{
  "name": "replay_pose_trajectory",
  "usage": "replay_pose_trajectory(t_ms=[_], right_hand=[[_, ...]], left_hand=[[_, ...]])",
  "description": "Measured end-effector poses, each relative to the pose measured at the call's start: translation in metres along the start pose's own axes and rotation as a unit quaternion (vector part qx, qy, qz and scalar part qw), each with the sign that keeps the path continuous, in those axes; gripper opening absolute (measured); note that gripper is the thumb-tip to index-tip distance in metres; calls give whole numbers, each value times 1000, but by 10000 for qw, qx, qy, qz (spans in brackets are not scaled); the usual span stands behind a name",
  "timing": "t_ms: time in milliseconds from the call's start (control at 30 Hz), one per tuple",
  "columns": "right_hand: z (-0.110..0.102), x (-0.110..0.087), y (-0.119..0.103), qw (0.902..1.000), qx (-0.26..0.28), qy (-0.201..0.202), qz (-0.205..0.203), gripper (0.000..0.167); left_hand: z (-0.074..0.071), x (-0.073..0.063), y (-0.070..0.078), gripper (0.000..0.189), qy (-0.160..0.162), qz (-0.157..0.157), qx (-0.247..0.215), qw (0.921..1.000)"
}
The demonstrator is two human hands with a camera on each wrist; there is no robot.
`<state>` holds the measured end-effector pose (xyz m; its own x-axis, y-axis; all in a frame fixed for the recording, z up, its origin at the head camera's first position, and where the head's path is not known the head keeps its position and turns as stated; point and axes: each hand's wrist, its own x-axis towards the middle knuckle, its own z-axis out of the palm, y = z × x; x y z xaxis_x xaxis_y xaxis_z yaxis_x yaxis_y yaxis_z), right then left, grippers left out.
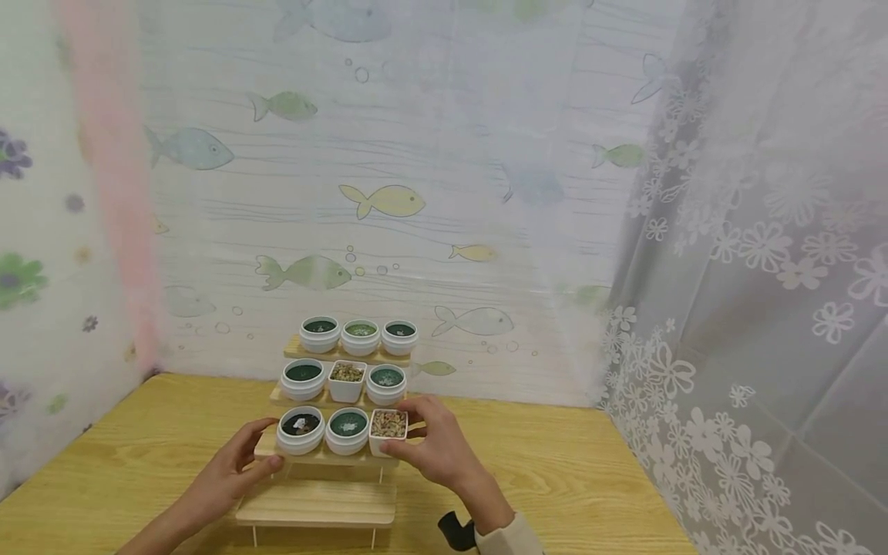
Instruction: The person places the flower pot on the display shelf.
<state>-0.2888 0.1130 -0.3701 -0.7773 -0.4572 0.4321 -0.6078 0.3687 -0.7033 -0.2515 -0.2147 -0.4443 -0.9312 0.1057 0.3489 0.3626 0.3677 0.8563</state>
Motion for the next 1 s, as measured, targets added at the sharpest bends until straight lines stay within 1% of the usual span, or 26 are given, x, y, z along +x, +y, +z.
replay_pose_trajectory(t_ms=[233, 367, 500, 767, 933, 1000], right_hand=[[-5, -7, -37, 9999, 107, -76, -5, 50], [-9, -7, -44, 9999, 57, -105, -26, 51], [-10, -7, -38, 9999, -10, -97, -40, 51], [-9, -5, 0, 9998, -186, 94, 2, 55], [-17, -12, 8, 9993, -288, 183, 136, 56], [-21, -17, 10, 9992, -262, 242, 160, 56]], left_hand=[[-1, -2, 2, 60, -20, -121, 4, 9999], [-2, -2, 1, 60, 18, -83, 39, 10000], [-2, -1, 0, 59, 12, -54, 8, 10000], [0, 1, 0, 60, -39, -93, -117, 9999], [-1, 0, 2, 61, -27, -222, -89, 9997], [-1, -1, 3, 62, -8, -227, -63, 9997]])
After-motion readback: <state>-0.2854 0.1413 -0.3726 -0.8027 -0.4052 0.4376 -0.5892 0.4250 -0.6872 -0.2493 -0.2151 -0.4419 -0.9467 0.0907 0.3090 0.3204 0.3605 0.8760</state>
